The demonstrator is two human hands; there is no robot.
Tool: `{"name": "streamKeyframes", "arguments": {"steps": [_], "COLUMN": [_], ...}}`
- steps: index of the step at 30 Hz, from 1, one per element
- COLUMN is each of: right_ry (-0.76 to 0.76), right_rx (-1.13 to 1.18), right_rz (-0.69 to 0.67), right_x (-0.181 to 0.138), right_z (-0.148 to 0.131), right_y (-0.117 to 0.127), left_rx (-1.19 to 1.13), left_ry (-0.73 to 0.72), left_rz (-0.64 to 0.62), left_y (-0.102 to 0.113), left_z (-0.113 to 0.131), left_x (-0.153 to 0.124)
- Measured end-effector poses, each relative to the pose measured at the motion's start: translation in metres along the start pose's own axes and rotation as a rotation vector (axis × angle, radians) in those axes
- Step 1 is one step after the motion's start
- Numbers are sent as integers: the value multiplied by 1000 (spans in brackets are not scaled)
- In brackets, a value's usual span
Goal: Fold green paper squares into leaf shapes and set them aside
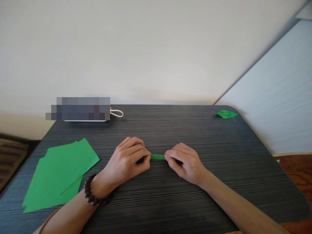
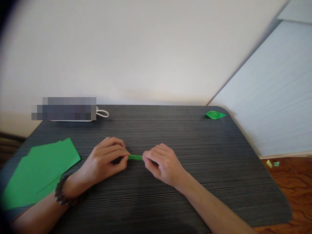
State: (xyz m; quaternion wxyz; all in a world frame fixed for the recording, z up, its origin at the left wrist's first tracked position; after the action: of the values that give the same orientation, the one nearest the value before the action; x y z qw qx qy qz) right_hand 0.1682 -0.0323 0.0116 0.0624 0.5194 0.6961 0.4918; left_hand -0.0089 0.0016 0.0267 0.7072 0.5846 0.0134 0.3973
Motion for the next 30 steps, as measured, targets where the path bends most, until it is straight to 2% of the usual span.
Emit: {"name": "streamKeyframes", "arguments": {"steps": [8,16,22,27,30], "right_ry": [-82,-203,-165,-61,-43], "right_rx": [92,166,102,9,-18], "right_rz": [59,100,23,-36,-50], "right_x": [0,-1,2,5,6], "right_z": [2,10,9,3,1], "right_y": [6,10,3,-3,-4], "left_rx": [-49,-60,-161,-291,-345], "left_ry": [18,34,152,41,17], "left_rz": [29,-123,-152,-249,-256], "left_y": [-1,-4,-3,-4,-2], "left_z": [-4,-6,-5,7,10], "left_x": [-3,-2,-3,1,1]}}
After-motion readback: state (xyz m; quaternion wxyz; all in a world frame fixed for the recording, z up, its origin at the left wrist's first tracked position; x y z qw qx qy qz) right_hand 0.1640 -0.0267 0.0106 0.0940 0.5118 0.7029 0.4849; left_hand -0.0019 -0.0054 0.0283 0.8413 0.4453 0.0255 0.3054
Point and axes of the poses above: each hand's wrist, its own x-axis towards the middle knuckle, its own y-axis out of the back of the hand, z = x × y, the point moved 4 cm from there along x, towards the middle knuckle, and after that the axes turned 3 degrees about -z, right-handed, at the moved point
